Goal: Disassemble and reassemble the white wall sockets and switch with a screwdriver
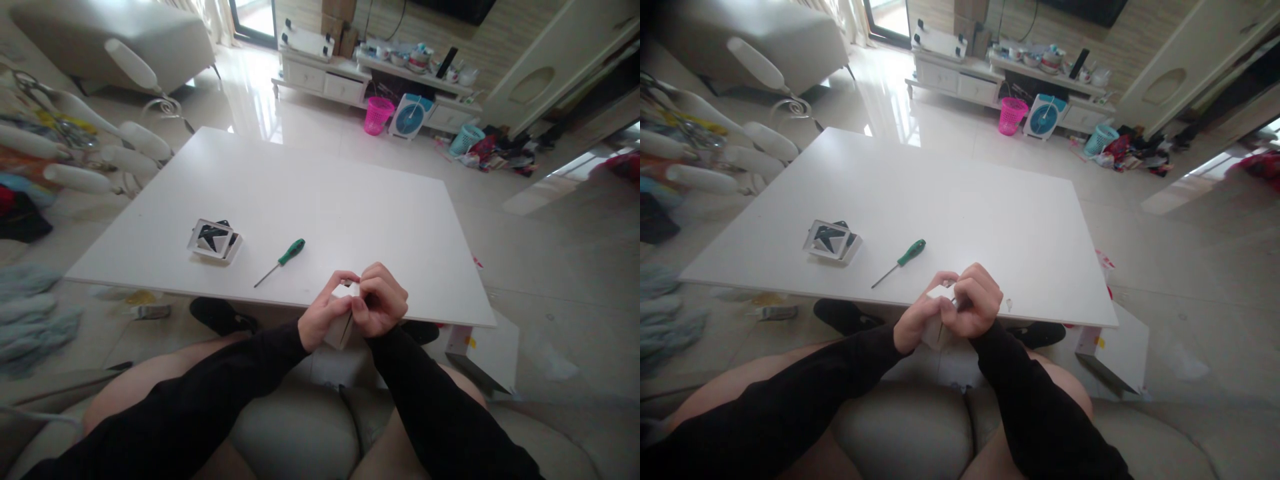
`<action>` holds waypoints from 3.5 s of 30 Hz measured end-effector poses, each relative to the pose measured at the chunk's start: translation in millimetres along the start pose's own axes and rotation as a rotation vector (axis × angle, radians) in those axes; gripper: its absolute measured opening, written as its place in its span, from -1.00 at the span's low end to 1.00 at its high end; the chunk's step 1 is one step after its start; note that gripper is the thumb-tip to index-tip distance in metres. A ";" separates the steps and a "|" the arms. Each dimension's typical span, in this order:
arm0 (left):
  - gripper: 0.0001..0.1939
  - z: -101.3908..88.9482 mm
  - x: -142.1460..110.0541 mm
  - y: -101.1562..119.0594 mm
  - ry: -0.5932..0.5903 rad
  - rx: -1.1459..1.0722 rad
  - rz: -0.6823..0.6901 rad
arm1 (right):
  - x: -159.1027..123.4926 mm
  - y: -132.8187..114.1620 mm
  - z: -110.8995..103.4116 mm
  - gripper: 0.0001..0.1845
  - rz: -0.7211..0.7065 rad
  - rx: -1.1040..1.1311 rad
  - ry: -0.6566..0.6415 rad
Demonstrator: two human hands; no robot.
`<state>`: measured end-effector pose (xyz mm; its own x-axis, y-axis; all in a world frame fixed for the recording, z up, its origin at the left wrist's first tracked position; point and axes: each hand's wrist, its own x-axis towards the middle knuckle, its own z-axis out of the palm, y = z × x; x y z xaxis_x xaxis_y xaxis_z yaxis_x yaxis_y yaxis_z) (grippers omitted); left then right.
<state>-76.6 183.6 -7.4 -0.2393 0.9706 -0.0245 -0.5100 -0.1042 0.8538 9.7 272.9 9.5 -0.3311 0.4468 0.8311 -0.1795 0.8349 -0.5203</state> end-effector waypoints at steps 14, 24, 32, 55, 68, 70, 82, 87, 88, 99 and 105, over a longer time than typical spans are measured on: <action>-0.49 -1.2 5.4 -8.3 0.164 -0.060 -0.046 | -7.1 26.2 13.9 -0.49 0.231 0.011 0.030; -0.41 -1.7 13.2 -2.0 0.201 -0.160 -0.049 | -5.5 39.2 14.8 -0.44 0.344 -0.006 0.012; -0.43 -8.6 20.2 -6.9 0.146 -0.253 -0.258 | 3.2 48.8 14.1 -0.46 0.317 -0.066 -0.092; -0.54 -33.6 41.4 26.7 0.235 -0.333 -0.437 | 14.8 45.0 -21.3 -0.09 0.218 0.003 -0.650; -0.57 -33.3 40.6 23.3 0.263 -0.349 -0.442 | 10.4 45.5 -17.4 -0.04 0.310 0.040 -0.659; -0.61 -34.6 40.2 21.4 0.249 -0.342 -0.420 | 9.9 46.5 -18.0 -0.05 0.331 0.058 -0.656; -0.59 -40.5 38.2 20.4 0.229 -0.235 -0.440 | 3.7 53.8 -14.1 0.06 0.457 0.182 -0.708; -0.46 -35.6 42.7 20.5 0.262 -0.263 -0.258 | -2.8 46.8 -6.5 0.18 0.592 0.173 -0.672; -0.43 -34.1 43.9 20.1 0.288 -0.245 -0.203 | -4.3 45.0 -5.0 0.23 0.668 0.185 -0.644; -0.29 -39.9 50.3 -0.4 0.330 -0.001 0.180 | -7.8 41.4 4.9 -0.21 0.925 0.370 -0.475; 0.16 -40.6 52.9 3.9 0.321 0.012 0.013 | -8.5 50.8 3.3 -0.21 0.965 0.303 -0.358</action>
<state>-124.8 225.8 -26.4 -0.4951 0.8512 -0.1741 -0.4956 -0.1121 0.8613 0.3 310.5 -24.6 -0.6996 0.7136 -0.0374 0.0972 0.0432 -0.9943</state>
